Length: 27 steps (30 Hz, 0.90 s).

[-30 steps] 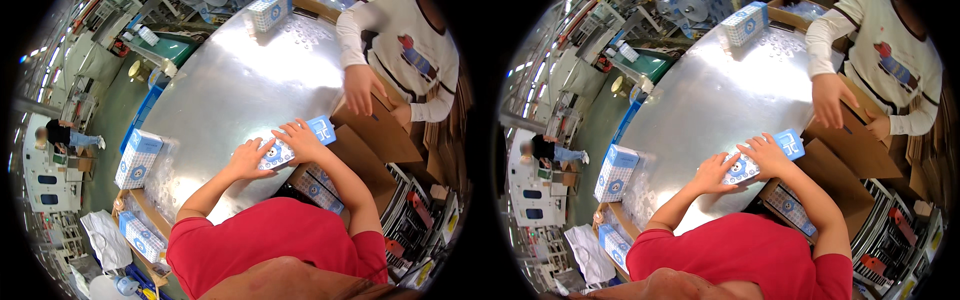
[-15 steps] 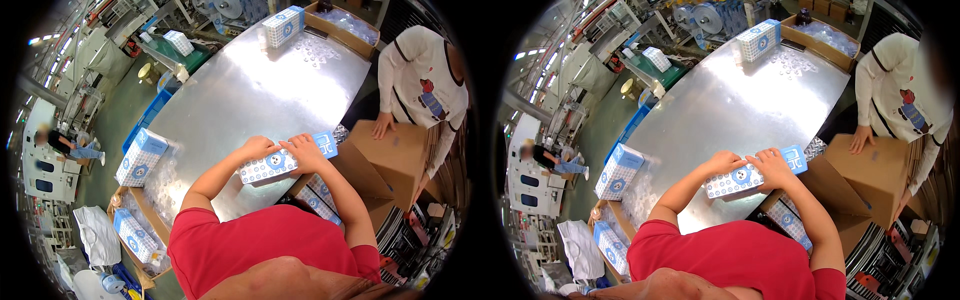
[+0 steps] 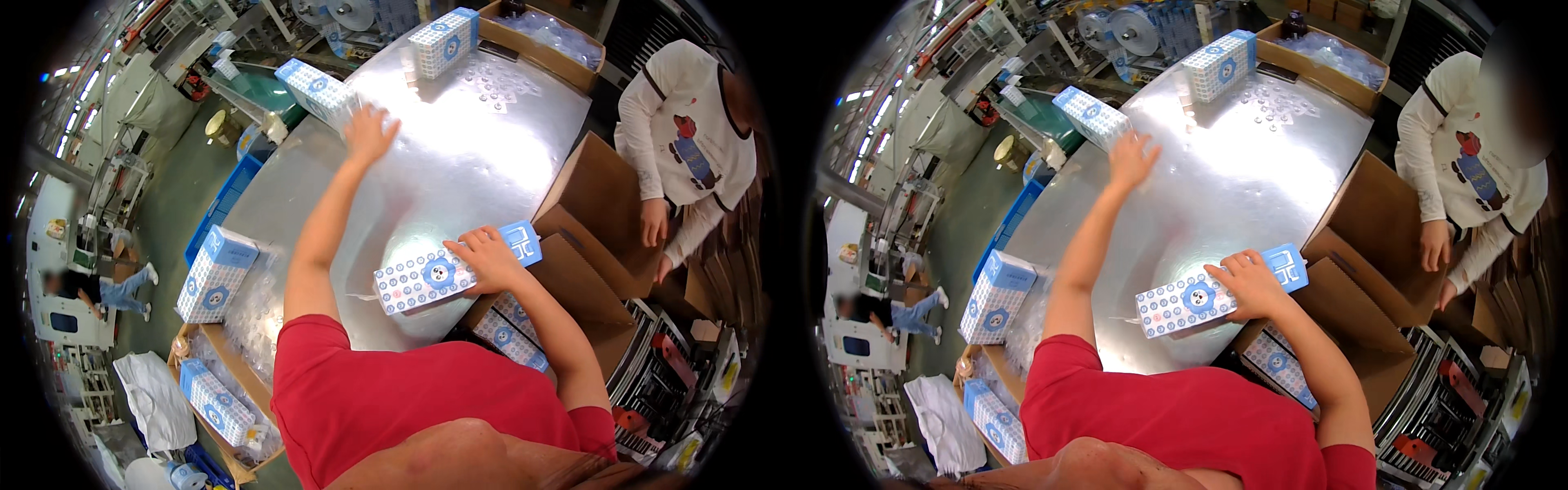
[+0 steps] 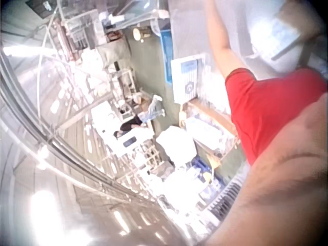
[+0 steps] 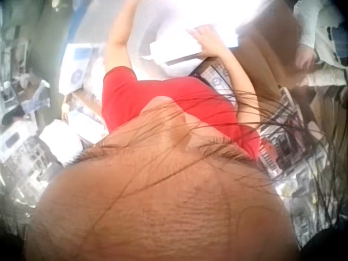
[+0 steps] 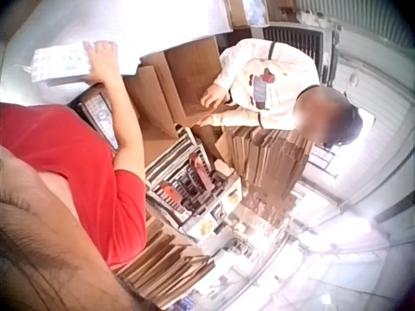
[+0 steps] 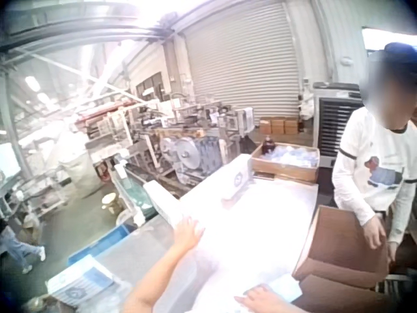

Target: The person packs small blue and white product boxes into a larger brown cardboard shipping box. They repeatedly pick up the small boxes from a metal table, place them into the shipping box, and then close the flaps of the shipping box. The process is repeated multiple times throughout the clip.

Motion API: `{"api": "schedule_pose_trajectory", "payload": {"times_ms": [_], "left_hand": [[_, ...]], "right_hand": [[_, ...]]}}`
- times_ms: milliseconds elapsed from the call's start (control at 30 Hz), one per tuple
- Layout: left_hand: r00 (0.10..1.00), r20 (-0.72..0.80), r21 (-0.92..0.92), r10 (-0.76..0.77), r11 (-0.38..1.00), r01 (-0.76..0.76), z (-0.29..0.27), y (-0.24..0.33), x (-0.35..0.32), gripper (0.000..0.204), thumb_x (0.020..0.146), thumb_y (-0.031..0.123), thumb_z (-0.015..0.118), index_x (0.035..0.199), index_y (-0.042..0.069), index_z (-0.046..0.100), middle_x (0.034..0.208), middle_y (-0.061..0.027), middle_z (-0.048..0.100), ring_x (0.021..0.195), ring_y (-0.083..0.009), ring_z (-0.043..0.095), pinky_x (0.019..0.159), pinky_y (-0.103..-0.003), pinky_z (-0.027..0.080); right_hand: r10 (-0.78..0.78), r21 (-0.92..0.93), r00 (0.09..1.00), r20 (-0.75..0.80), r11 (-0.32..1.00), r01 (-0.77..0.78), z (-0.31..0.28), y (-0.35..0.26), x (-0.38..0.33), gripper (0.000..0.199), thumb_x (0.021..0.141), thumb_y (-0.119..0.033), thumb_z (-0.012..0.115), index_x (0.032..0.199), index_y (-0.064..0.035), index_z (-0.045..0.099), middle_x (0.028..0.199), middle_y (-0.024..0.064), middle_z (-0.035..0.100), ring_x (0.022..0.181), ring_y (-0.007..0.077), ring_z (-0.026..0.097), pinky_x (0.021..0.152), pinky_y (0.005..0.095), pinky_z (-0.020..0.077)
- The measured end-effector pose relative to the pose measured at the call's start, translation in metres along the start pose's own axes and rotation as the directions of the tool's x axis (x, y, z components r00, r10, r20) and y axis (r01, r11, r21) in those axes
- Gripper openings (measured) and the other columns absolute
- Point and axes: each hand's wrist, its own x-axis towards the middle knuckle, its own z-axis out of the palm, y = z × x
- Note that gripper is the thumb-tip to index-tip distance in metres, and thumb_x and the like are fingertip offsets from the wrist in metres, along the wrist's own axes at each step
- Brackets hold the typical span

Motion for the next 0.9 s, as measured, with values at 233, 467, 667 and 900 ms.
{"api": "schedule_pose_trajectory", "payload": {"times_ms": [233,467,667,900], "left_hand": [[0.957,0.194,0.094,-0.217,0.975,0.202,0.030,-0.053,0.047,0.052,0.089,0.053,0.042,0.130,0.023,0.050,0.150,-0.0056,0.024,0.139,-0.0357,0.010,0.103,-0.066,0.019],[0.761,0.373,-0.213,0.530,0.848,-0.485,-0.023,-0.015,-0.096,0.033,0.087,0.032,0.055,0.117,0.019,0.058,0.139,-0.0055,0.043,0.133,-0.0355,0.030,0.094,-0.045,0.044],[0.761,0.350,-0.391,0.546,0.823,-0.411,-0.102,-0.030,-0.170,0.041,0.077,0.025,0.065,0.115,0.010,0.058,0.132,-0.0105,0.048,0.127,-0.0290,0.040,0.090,-0.042,0.047],[0.807,0.400,-0.153,0.434,0.900,-0.408,-0.058,0.116,-0.125,0.090,0.063,0.025,0.075,0.141,0.014,0.031,0.130,-0.0209,0.044,0.118,-0.0362,0.043,0.097,-0.048,0.032]], "right_hand": [[-0.004,0.049,0.998,-0.063,0.999,0.007,0.002,-0.002,0.000,0.089,0.052,-0.031,0.082,0.131,-0.0126,0.045,0.112,0.0100,0.052,0.111,0.0258,0.047,0.103,0.0438,0.0273],[-0.012,0.048,0.999,-0.049,0.999,0.015,0.007,0.005,-0.005,0.091,0.051,-0.030,0.081,0.132,-0.0126,0.043,0.115,0.0117,0.051,0.113,0.0273,0.046,0.102,0.0434,0.0280],[-0.083,-0.095,0.996,0.030,0.992,0.086,0.014,0.004,0.006,0.091,0.051,-0.028,0.079,0.132,-0.0113,0.040,0.110,0.0105,0.050,0.109,0.0256,0.047,0.091,0.0390,0.0305],[-0.147,-0.194,0.966,-0.214,0.975,0.105,-0.002,-0.048,-0.052,0.066,0.062,-0.017,0.072,0.123,-0.0066,0.048,0.104,0.0104,0.052,0.104,0.0273,0.049,0.088,0.0419,0.0337]]}}
